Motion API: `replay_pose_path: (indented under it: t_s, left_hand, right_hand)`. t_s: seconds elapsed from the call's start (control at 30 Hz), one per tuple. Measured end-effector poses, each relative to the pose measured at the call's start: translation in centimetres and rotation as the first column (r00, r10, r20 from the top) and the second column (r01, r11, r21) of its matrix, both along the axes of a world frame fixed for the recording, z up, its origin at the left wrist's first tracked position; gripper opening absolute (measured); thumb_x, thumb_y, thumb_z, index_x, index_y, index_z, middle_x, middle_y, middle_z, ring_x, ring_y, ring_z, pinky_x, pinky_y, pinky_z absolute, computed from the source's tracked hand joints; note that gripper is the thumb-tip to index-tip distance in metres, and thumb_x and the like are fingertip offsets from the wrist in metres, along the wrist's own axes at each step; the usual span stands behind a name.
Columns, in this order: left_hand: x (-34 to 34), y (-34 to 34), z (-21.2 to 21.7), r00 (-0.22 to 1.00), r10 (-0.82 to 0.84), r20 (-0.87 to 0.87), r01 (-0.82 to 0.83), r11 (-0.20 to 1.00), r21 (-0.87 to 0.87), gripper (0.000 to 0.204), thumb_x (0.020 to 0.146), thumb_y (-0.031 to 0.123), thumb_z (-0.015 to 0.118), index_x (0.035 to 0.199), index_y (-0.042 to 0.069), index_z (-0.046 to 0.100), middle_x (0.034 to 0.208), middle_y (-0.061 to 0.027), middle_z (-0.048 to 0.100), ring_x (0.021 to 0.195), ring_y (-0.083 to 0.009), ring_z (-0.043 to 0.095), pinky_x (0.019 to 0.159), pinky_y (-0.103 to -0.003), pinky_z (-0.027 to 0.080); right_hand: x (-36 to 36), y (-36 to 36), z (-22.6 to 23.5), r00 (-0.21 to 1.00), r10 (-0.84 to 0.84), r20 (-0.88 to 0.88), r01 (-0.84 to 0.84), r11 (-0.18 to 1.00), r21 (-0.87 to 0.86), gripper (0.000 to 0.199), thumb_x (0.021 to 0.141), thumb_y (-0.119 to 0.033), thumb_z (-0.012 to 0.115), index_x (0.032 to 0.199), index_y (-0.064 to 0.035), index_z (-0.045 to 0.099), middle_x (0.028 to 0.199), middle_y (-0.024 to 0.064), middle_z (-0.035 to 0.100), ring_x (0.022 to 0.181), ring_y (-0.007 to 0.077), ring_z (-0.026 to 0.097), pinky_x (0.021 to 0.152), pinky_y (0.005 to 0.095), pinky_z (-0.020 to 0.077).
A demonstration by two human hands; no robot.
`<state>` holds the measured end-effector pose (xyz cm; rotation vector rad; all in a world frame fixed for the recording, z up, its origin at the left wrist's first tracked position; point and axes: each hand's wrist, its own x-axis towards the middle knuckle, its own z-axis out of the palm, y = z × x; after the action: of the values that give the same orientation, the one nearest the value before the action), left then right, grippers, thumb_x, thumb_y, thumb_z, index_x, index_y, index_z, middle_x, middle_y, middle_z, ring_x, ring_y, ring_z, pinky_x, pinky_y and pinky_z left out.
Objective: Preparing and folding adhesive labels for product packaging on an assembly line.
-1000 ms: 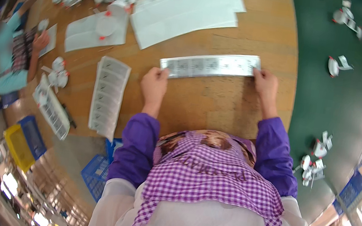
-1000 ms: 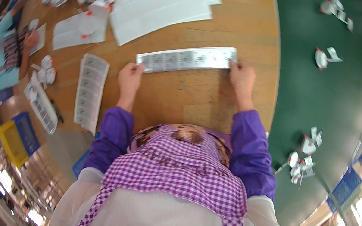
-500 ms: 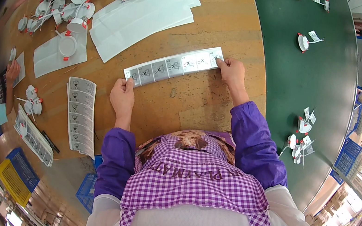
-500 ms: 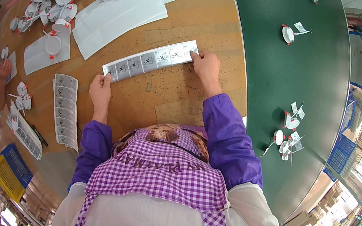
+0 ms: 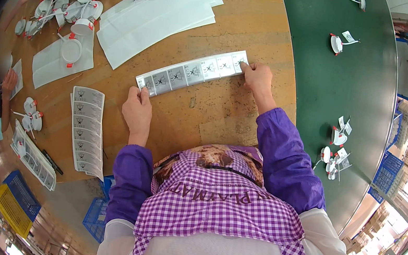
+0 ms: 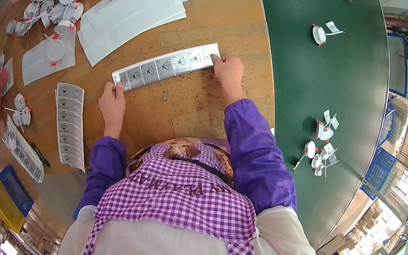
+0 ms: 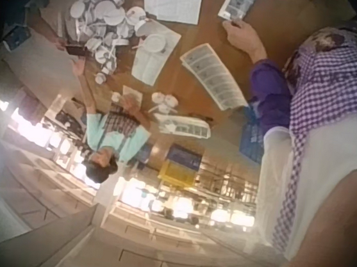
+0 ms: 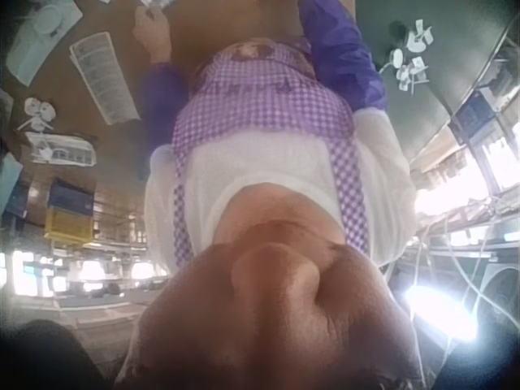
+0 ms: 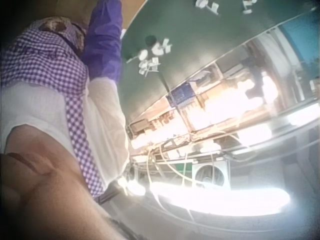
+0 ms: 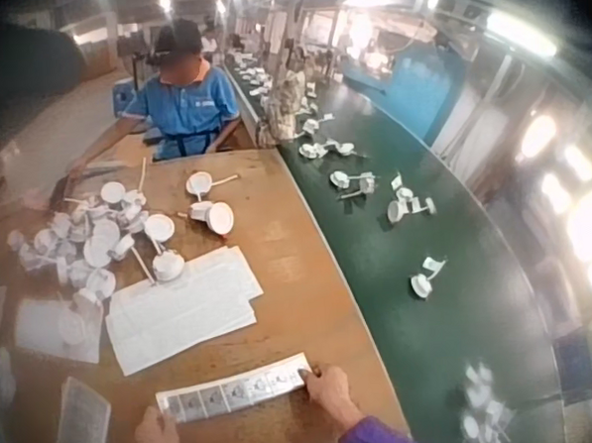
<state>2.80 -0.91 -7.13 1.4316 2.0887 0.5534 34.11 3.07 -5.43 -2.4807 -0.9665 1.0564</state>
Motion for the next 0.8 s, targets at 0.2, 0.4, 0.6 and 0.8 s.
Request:
replay_pose_path:
  t_s: [0.2, 0.4, 0.6, 0.8]
  left_hand:
    - [-0.1, 0.1, -0.1, 0.999, -0.037, -0.021, 0.037, 0.999, 0.02, 0.026, 0.091, 0.025, 0.056, 0.078, 0.004, 0.05, 0.063, -0.0179, 0.059, 0.06, -0.0384, 0.058, 0.056, -0.047, 0.043]
    - [-0.6, -0.1, 0.2, 0.994, -0.042, -0.097, 0.047, 0.998, 0.047, 0.024, 0.088, 0.026, 0.058, 0.079, 0.005, 0.052, 0.066, -0.0201, 0.06, 0.067, -0.0424, 0.059, 0.058, -0.049, 0.044]
    - [-0.4, 0.3, -0.8, 0.997, -0.045, -0.065, 0.046, 0.999, 0.01, 0.024, 0.088, 0.029, 0.056, 0.081, 0.006, 0.052, 0.068, -0.0211, 0.061, 0.068, -0.0435, 0.059, 0.061, -0.053, 0.045]
    - [-0.9, 0.4, -0.2, 0.999, -0.014, -0.046, 0.011, 0.998, -0.067, 0.029, 0.088, 0.029, 0.059, 0.077, 0.003, 0.052, 0.068, -0.0194, 0.061, 0.068, -0.0416, 0.059, 0.061, -0.049, 0.045]
  right_hand:
    - [-0.2, 0.1, 0.0, 1.0, -0.014, 0.001, 0.014, 0.999, -0.03, 0.034, 0.084, -0.031, 0.064, 0.07, 0.0, 0.064, 0.055, 0.0107, 0.062, 0.049, 0.0201, 0.064, 0.055, 0.0316, 0.051]
    - [-0.4, 0.6, -0.8, 0.992, 0.088, 0.085, -0.079, 0.992, -0.099, 0.037, 0.084, -0.038, 0.062, 0.078, -0.0027, 0.07, 0.054, 0.0114, 0.063, 0.05, 0.0201, 0.065, 0.054, 0.0325, 0.0516]
    - [0.5, 0.5, -1.3, 1.0, 0.006, 0.008, -0.005, 0.999, -0.052, 0.039, 0.085, -0.038, 0.063, 0.086, -0.0001, 0.07, 0.058, 0.0099, 0.065, 0.051, 0.0183, 0.066, 0.043, 0.032, 0.0506]
    - [-0.1, 0.7, -1.2, 0.998, -0.036, -0.049, 0.033, 0.998, -0.055, 0.036, 0.086, -0.03, 0.064, 0.082, 0.0061, 0.065, 0.065, 0.013, 0.066, 0.053, 0.02, 0.067, 0.044, 0.0305, 0.0517]
